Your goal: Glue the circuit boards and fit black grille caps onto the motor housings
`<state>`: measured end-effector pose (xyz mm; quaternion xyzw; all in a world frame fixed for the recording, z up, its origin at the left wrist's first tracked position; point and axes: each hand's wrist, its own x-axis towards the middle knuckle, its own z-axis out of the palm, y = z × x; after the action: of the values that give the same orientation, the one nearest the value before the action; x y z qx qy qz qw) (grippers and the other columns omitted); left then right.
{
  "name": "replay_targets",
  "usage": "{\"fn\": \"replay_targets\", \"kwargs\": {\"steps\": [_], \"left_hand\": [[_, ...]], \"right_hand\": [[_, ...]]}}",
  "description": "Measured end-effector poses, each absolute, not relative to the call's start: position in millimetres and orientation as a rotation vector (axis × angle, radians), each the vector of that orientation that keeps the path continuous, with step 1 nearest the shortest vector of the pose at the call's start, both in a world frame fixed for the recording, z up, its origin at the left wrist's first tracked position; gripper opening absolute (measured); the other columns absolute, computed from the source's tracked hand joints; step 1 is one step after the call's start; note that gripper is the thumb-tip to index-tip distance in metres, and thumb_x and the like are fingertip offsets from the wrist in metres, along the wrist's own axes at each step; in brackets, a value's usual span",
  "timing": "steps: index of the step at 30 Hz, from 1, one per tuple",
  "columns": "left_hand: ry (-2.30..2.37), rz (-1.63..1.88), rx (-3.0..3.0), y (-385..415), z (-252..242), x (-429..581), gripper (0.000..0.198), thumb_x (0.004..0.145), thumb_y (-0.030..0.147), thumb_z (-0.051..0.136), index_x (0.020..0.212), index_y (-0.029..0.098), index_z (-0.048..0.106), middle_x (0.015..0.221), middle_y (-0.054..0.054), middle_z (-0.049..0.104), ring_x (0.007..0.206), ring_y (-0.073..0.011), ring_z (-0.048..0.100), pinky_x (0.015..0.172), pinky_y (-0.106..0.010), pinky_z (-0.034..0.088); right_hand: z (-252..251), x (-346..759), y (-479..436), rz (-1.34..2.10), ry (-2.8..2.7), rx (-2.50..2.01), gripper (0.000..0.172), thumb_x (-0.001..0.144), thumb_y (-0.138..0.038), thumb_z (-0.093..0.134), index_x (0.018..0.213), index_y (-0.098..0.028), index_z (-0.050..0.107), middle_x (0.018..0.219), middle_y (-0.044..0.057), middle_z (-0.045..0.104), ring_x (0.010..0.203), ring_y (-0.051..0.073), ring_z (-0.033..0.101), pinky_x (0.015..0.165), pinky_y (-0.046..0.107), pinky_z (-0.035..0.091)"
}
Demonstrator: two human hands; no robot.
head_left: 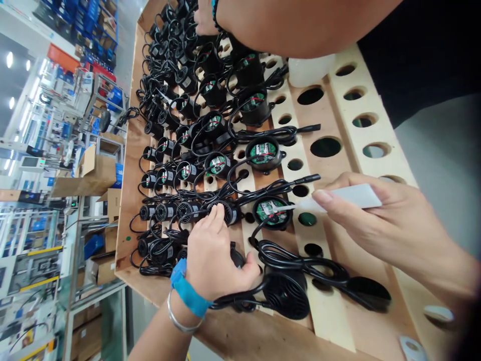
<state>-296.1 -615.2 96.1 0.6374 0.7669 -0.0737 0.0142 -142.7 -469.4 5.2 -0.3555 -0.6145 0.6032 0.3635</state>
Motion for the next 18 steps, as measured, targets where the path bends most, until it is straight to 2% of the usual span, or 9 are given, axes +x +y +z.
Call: {"fn": "replay_targets", "kwargs": {"steps": [4, 15, 18], "left_hand": [[2.380, -0.248, 1.980, -615.2, 96.1, -296.3, 0.042, 0.064, 0.037, 0.059, 0.092, 0.007, 0.070, 0.128, -0.026, 0.059, 0.118, -0.0378, 0.059, 0.094, -0.048, 0.054], [2.366, -0.214, 2.012, -616.7, 94.8, -297.2, 0.042, 0.060, 0.032, 0.062, 0.088, 0.003, 0.070, 0.126, -0.029, 0.059, 0.115, -0.0403, 0.060, 0.093, -0.049, 0.054], [2.366, -0.222, 2.026, -616.3, 94.9, -296.9, 0.047, 0.060, 0.032, 0.061, 0.094, 0.000, 0.070, 0.126, -0.030, 0.059, 0.113, -0.0404, 0.061, 0.093, -0.050, 0.055]], "right_hand": [[4.7, -144.6, -470.5, 1.593, -1.568, -0.927, 0.052, 0.076, -0.067, 0.060, 0.053, -0.020, 0.054, 0.042, -0.003, 0.042, 0.037, 0.007, 0.032, 0.036, 0.022, 0.026], [-4.0, -147.3, -473.7, 1.586, -1.522, -0.855, 0.040, 0.080, -0.052, 0.064, 0.056, -0.022, 0.054, 0.045, -0.004, 0.045, 0.039, 0.006, 0.038, 0.037, 0.018, 0.031], [-4.8, -147.1, -474.4, 1.597, -1.501, -0.865, 0.037, 0.078, -0.049, 0.065, 0.056, -0.022, 0.054, 0.046, -0.004, 0.047, 0.040, 0.006, 0.039, 0.037, 0.018, 0.032]]}}
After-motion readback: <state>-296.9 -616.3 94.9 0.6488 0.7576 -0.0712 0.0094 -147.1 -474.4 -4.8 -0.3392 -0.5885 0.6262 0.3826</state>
